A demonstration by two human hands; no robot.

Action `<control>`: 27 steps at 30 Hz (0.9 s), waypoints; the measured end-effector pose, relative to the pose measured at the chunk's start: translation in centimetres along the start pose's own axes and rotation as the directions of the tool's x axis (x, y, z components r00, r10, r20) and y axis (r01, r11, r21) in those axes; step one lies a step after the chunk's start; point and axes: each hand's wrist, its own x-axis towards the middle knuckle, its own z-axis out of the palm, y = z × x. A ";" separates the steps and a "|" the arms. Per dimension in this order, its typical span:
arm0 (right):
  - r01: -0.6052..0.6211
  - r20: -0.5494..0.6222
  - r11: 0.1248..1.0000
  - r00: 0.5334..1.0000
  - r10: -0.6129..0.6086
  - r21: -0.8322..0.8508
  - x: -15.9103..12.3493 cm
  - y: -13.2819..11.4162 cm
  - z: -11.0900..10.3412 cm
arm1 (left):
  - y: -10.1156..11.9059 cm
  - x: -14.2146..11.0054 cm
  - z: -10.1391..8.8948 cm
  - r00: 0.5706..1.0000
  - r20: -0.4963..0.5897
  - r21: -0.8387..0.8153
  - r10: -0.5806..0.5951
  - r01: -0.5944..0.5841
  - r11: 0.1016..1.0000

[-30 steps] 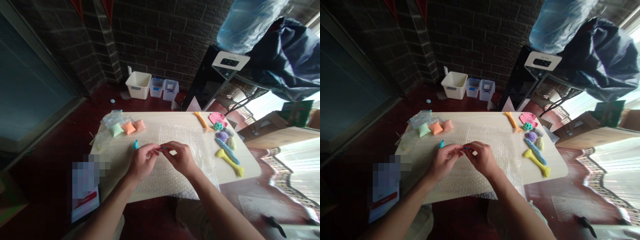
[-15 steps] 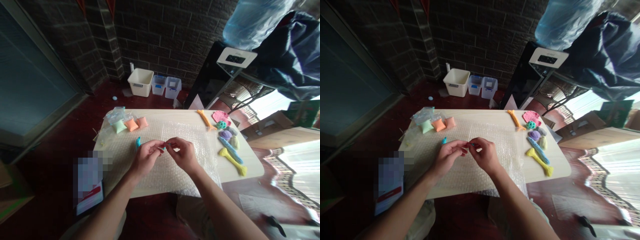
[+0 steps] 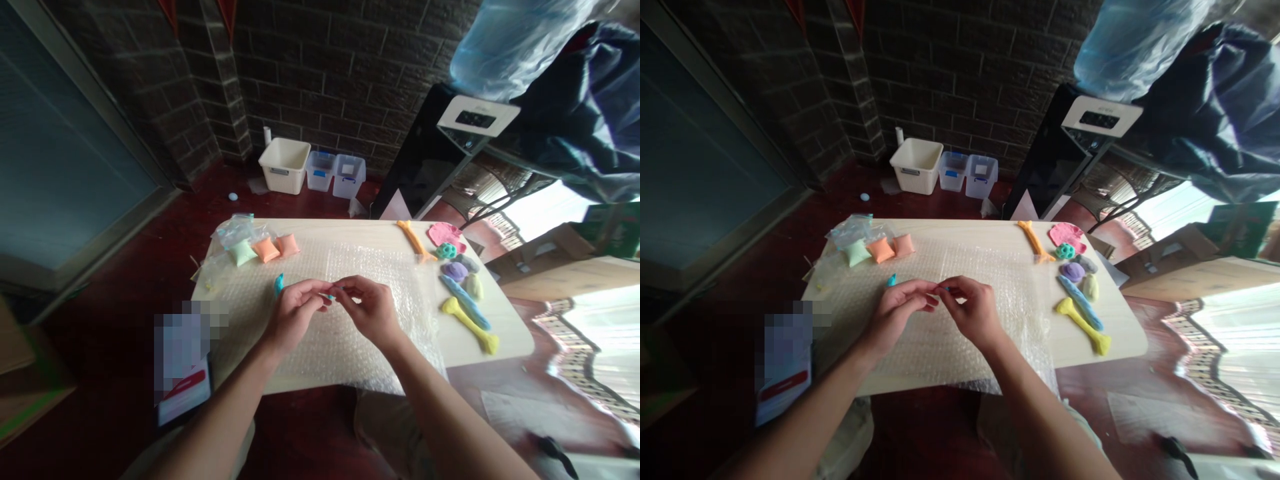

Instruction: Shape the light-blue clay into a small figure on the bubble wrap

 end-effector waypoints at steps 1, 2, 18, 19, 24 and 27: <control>-0.007 -0.001 1.000 1.000 0.007 0.015 0.0 -0.1 0.0 | 0.0 0.0 0.0 1.000 -0.012 -0.010 0.001 -0.002 1.000; -0.020 -0.002 0.999 1.000 0.020 0.030 0.0 -0.1 0.0 | 0.0 0.1 0.1 1.000 -0.024 -0.022 -0.003 0.002 1.000; -0.010 -0.004 0.985 1.000 0.010 0.172 -0.1 -0.4 1.1 | -1.2 0.6 0.2 0.975 0.056 -0.492 -0.216 0.215 0.843; 0.015 -0.017 0.995 1.000 -0.014 0.102 -0.1 -0.5 1.0 | -1.2 0.6 0.2 0.977 0.047 -0.484 -0.210 0.206 0.850; 0.057 -0.070 0.998 0.996 -0.054 0.038 -0.1 -0.6 0.4 | -1.0 0.5 -0.1 0.980 0.023 -0.459 -0.197 0.185 0.869; 0.127 -0.059 0.990 0.990 -0.130 -0.057 -0.2 -0.6 0.0 | -0.9 0.5 0.0 0.983 0.023 -0.472 -0.180 0.169 0.865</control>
